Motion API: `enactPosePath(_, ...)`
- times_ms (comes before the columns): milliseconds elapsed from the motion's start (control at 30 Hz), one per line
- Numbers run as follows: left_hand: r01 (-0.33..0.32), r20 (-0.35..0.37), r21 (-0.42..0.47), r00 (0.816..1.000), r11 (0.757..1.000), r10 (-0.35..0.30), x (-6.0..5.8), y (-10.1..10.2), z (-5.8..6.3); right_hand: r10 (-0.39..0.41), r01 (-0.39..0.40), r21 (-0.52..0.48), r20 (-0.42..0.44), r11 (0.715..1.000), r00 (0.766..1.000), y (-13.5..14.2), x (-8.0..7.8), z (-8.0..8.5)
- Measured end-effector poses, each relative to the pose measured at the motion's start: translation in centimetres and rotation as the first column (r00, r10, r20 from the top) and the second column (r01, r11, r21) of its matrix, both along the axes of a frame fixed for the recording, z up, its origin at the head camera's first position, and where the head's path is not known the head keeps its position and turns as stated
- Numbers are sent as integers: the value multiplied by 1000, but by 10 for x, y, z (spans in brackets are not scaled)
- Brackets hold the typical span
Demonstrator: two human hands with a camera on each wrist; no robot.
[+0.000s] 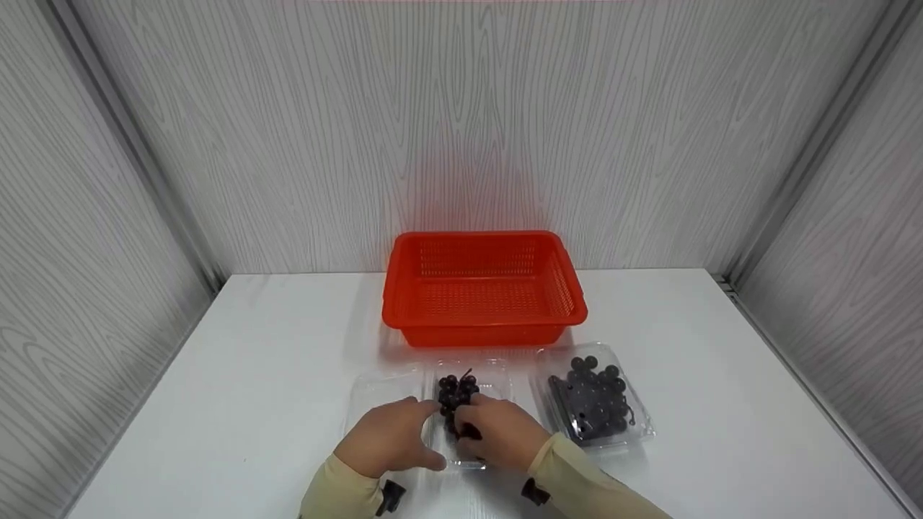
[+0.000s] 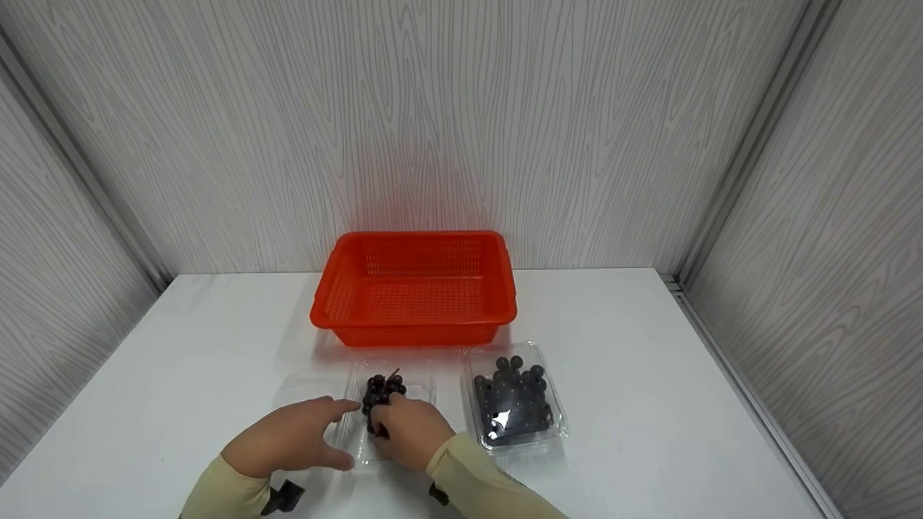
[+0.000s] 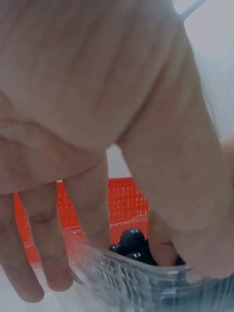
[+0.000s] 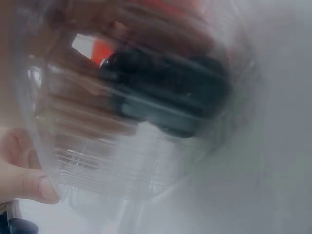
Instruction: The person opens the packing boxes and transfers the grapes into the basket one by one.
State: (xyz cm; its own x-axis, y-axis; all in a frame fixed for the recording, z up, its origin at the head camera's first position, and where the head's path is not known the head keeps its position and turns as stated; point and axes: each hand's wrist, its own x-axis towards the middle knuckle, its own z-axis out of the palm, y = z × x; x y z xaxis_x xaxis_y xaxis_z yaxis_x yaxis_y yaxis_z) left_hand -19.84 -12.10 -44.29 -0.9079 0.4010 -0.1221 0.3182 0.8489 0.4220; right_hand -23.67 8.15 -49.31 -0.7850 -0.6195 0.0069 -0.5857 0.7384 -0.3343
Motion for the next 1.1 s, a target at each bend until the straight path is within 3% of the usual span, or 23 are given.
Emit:
enactPosePath(433,16,-28,19,1000,1000,-15,-1,-3,1,28,-54,-117,-212,992,977,9,2,11)
enactPosePath(900,-12,-55,3,998,1000,12,-3,-2,0,-33,-8,-183,-219,983,975,17,-3,22)
enactPosePath(1100,-46,-29,4,998,999,46,-5,-1,-2,-58,11,-221,-208,975,976,18,-3,25)
